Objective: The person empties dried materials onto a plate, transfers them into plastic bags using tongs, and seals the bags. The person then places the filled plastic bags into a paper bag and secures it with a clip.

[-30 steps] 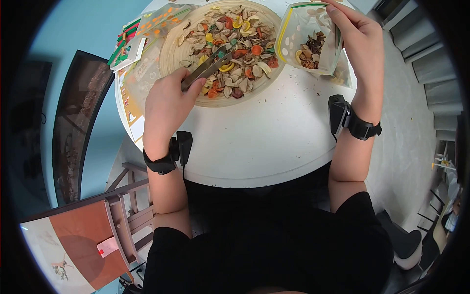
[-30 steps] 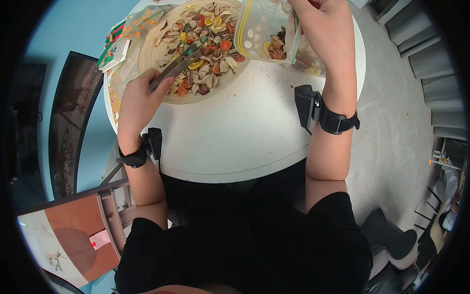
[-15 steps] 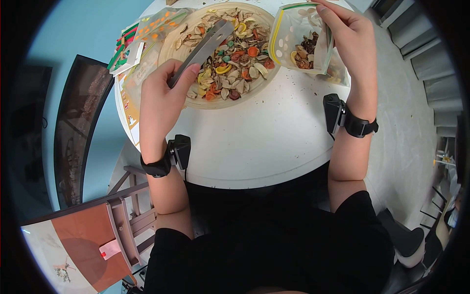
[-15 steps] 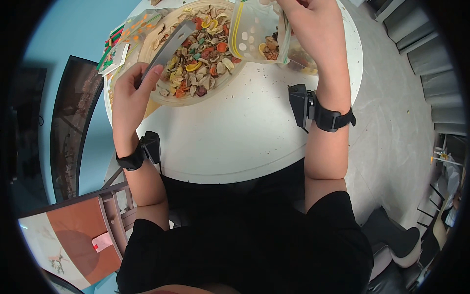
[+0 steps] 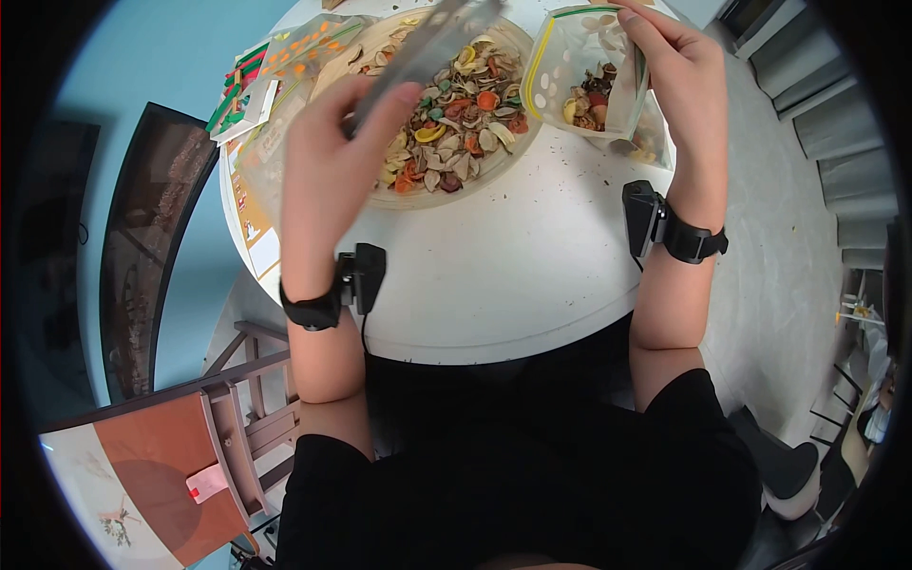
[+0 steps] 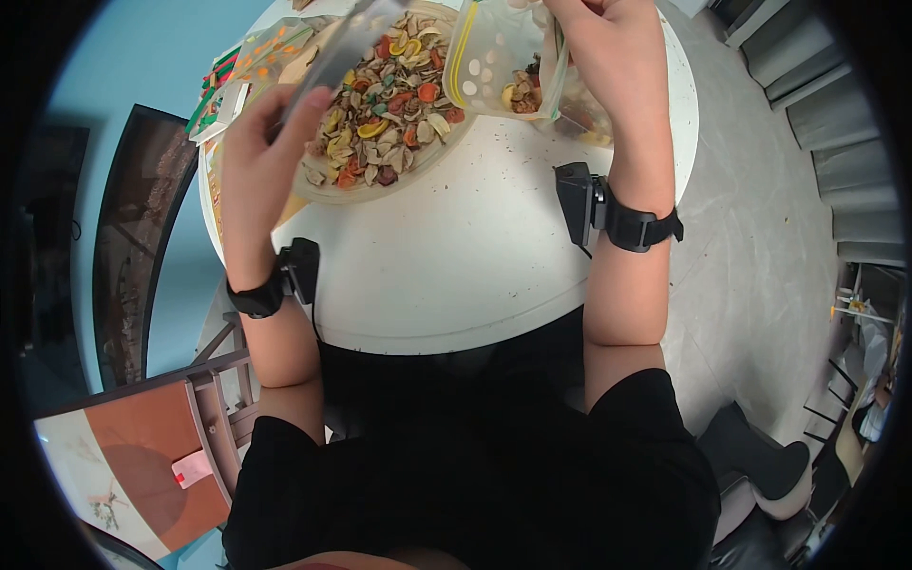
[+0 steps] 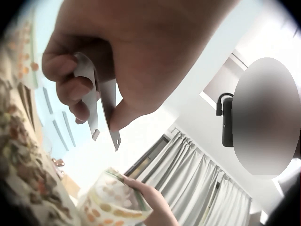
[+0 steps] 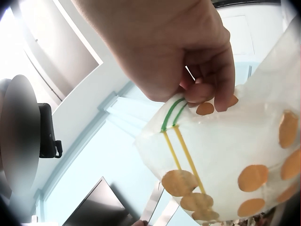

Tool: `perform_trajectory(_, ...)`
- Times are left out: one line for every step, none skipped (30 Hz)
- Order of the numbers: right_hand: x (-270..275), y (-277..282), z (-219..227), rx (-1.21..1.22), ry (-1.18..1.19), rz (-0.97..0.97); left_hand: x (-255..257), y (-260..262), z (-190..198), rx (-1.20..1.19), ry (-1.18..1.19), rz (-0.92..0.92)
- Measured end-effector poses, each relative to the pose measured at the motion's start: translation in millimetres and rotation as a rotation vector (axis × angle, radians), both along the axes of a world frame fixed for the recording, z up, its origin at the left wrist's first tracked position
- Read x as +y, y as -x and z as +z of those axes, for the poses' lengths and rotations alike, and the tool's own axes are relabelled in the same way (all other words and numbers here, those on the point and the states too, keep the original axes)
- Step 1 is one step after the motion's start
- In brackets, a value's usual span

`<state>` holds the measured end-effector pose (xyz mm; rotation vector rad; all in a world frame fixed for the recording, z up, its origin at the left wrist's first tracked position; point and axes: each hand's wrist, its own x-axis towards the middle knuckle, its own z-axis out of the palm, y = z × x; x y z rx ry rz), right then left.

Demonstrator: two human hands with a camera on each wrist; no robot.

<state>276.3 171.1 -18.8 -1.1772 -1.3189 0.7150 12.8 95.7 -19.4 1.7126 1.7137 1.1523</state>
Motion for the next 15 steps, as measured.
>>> perform_trajectory(0,0,1,-0.002,0.003,0.001,3,15,-2,0.042,0.016,0.043)
perform_trajectory(0,-1,0,-0.004,0.007,0.003,6,28,-4,0.082,0.034,0.086)
perform_trajectory(1,-1,0,-0.008,0.009,0.004,9,39,-7,0.112,0.105,0.124)
perform_trajectory(2,-2,-1,-0.003,0.011,0.014,12,50,-9,0.140,0.178,0.163)
perform_trajectory(4,-4,-4,0.002,0.012,0.025,13,55,-13,0.167,0.250,0.204)
perform_trajectory(5,-3,-4,0.008,0.012,0.037,14,58,-17,0.212,0.259,0.217)
perform_trajectory(4,-1,-3,0.007,0.015,0.022,14,60,-21,0.257,0.268,0.231)
perform_trajectory(1,1,0,0.005,0.018,0.008,14,62,-24,0.301,0.277,0.245)
perform_trajectory(-1,3,2,0.003,0.021,-0.008,14,62,-28,0.321,0.285,0.222)
perform_trajectory(-2,4,3,-0.003,0.025,-0.008,13,61,-31,0.340,0.293,0.198)
perform_trajectory(-3,4,4,-0.009,0.027,-0.009,13,59,-32,0.360,0.301,0.173)
perform_trajectory(-3,4,5,-0.015,0.030,-0.010,12,55,-31,0.375,0.322,0.153)
perform_trajectory(-3,4,5,-0.019,0.027,-0.011,11,51,-29,0.390,0.343,0.133)
perform_trajectory(-3,4,4,-0.023,0.024,-0.011,10,47,-28,0.405,0.363,0.113)
perform_trajectory(-3,4,4,-0.026,0.021,-0.012,8,43,-27,0.396,0.352,0.109)
